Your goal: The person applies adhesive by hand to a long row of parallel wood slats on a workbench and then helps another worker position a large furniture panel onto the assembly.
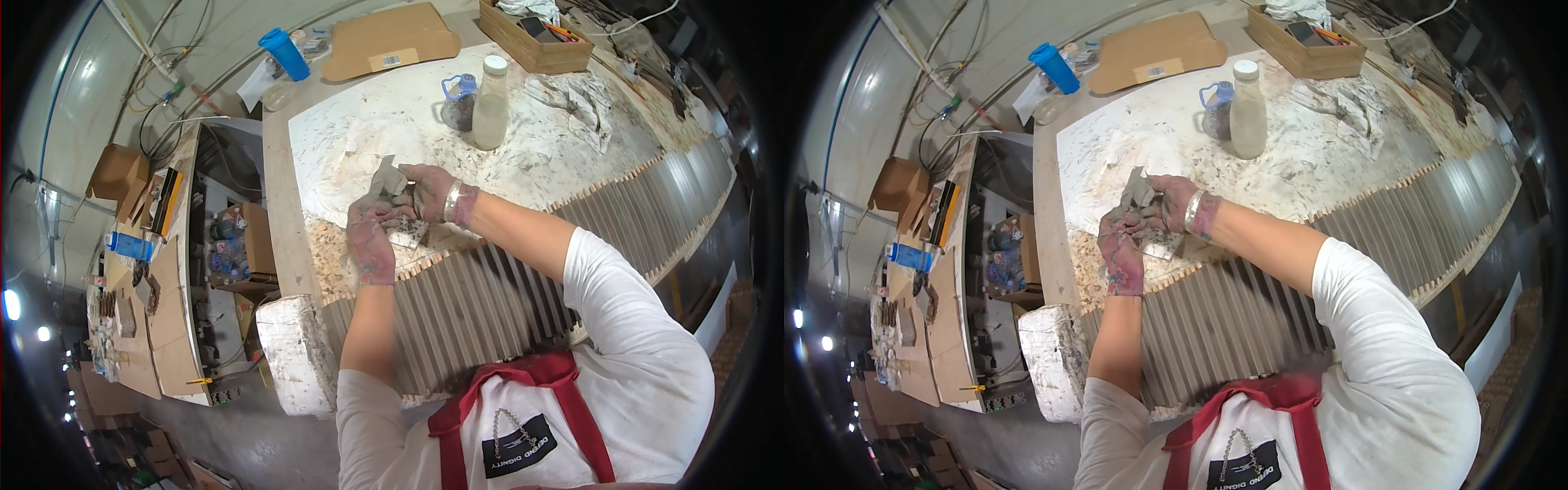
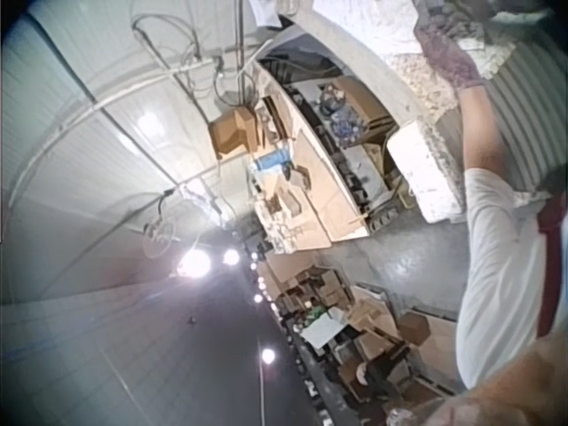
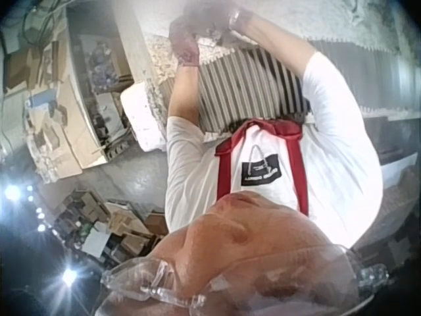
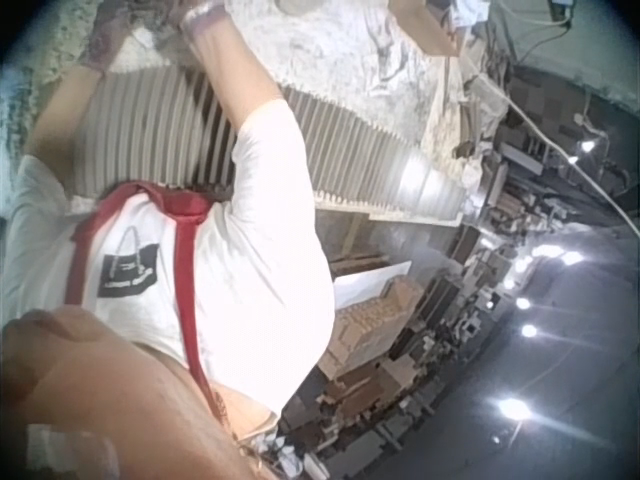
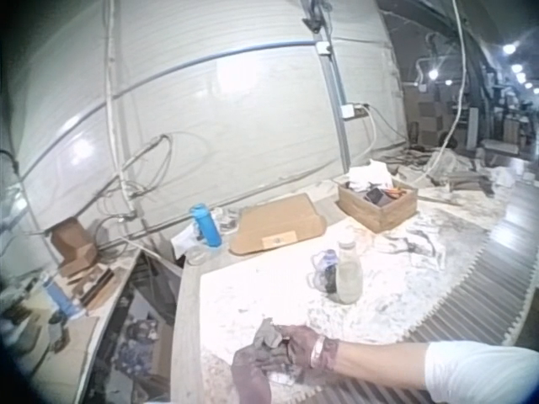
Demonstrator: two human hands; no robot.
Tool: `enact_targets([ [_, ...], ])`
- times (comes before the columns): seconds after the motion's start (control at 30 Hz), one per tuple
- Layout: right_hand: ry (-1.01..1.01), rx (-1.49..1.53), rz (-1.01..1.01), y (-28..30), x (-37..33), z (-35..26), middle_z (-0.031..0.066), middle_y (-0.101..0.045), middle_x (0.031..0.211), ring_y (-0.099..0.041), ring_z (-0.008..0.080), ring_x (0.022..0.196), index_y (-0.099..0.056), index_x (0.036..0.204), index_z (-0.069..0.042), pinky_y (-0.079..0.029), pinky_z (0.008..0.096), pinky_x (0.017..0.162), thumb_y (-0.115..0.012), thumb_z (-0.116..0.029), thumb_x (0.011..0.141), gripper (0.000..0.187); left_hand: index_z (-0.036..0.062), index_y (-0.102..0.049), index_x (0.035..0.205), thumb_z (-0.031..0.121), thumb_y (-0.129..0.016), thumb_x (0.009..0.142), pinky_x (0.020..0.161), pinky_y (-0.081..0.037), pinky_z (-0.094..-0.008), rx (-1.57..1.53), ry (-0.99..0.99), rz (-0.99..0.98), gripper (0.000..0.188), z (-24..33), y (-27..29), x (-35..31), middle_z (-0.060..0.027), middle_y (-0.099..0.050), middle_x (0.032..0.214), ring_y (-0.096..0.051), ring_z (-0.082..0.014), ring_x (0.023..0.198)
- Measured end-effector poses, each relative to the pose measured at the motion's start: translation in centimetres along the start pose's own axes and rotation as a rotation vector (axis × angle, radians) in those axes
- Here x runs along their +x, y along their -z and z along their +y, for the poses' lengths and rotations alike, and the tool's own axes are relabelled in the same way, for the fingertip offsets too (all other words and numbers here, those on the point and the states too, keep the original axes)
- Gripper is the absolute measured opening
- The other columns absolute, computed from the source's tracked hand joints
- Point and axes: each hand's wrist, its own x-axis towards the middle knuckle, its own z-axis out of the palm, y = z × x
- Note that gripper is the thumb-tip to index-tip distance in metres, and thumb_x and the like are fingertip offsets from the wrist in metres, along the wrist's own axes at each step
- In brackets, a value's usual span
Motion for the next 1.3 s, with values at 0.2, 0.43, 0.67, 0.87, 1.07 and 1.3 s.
enact_targets([
  [0.2,-0.018,0.003,-0.126,-0.1,-1.9,0.1,0.0083,-0.063,0.096,-0.060,0.0185,0.074,-0.054,0.109,-0.004,-0.051,0.0322,0.063,-0.049,-0.030,0.092,0.031,0.0018,-0.046,0.097,0.001,-0.041,0.084,0.052,-0.042,-0.0276,0.168,-0.084,0.141,0.014,0.8,0.6,0.4,-0.0090,-0.051,0.079,-0.049,-0.0176,0.063],
  [0.43,0.717,-1.098,0.166,0.4,-0.8,-0.7,0.0113,-0.061,0.097,-0.059,0.0249,0.090,-0.055,0.109,-0.005,-0.045,0.0336,0.079,-0.056,-0.030,0.086,0.034,0.0021,-0.047,0.092,-0.008,-0.038,0.079,0.050,-0.040,-0.0243,0.345,0.056,0.048,0.019,3.0,-0.3,1.7,-0.0082,-0.051,0.076,-0.051,-0.0162,0.062],
  [0.67,1.257,-2.120,0.246,-2.7,3.2,0.0,0.0133,-0.060,0.093,-0.060,0.0318,0.085,-0.060,0.098,-0.008,-0.049,0.0386,0.073,-0.063,-0.021,0.070,0.031,0.0037,-0.052,0.092,-0.011,-0.041,0.082,0.045,-0.043,-0.0241,0.608,0.008,0.146,0.021,3.3,-1.9,0.7,-0.0050,-0.050,0.072,-0.051,-0.0155,0.058],
  [0.87,0.564,-1.073,-0.056,0.2,6.1,-3.4,0.0089,-0.062,0.093,-0.058,0.0184,0.081,-0.055,0.115,-0.005,-0.047,0.0308,0.075,-0.057,-0.034,0.085,0.041,0.0077,-0.056,0.092,-0.005,-0.045,0.081,0.055,-0.047,-0.0238,0.987,-0.063,-0.035,0.020,4.0,-1.6,0.4,-0.0037,-0.055,0.078,-0.054,-0.0118,0.066],
  [1.07,0.261,-0.470,-0.136,0.4,1.1,-4.5,0.0061,-0.061,0.089,-0.056,0.0159,0.078,-0.056,0.109,-0.007,-0.046,0.0306,0.071,-0.055,-0.032,0.087,0.034,0.0045,-0.054,0.088,-0.008,-0.046,0.080,0.051,-0.045,-0.0228,0.843,-0.130,-0.034,0.017,4.7,-0.6,1.8,0.0009,-0.047,0.072,-0.051,-0.0089,0.060],
  [1.3,0.622,-1.543,0.123,-3.5,-1.0,-1.8,0.0101,-0.062,0.098,-0.059,0.0210,0.090,-0.053,0.116,-0.007,-0.046,0.0344,0.082,-0.052,-0.031,0.088,0.037,0.0048,-0.056,0.091,0.009,-0.054,0.080,0.057,-0.049,-0.0319,1.523,-0.335,-0.137,0.012,5.2,-3.2,1.2,-0.0110,-0.059,0.073,-0.060,-0.0206,0.064],
])
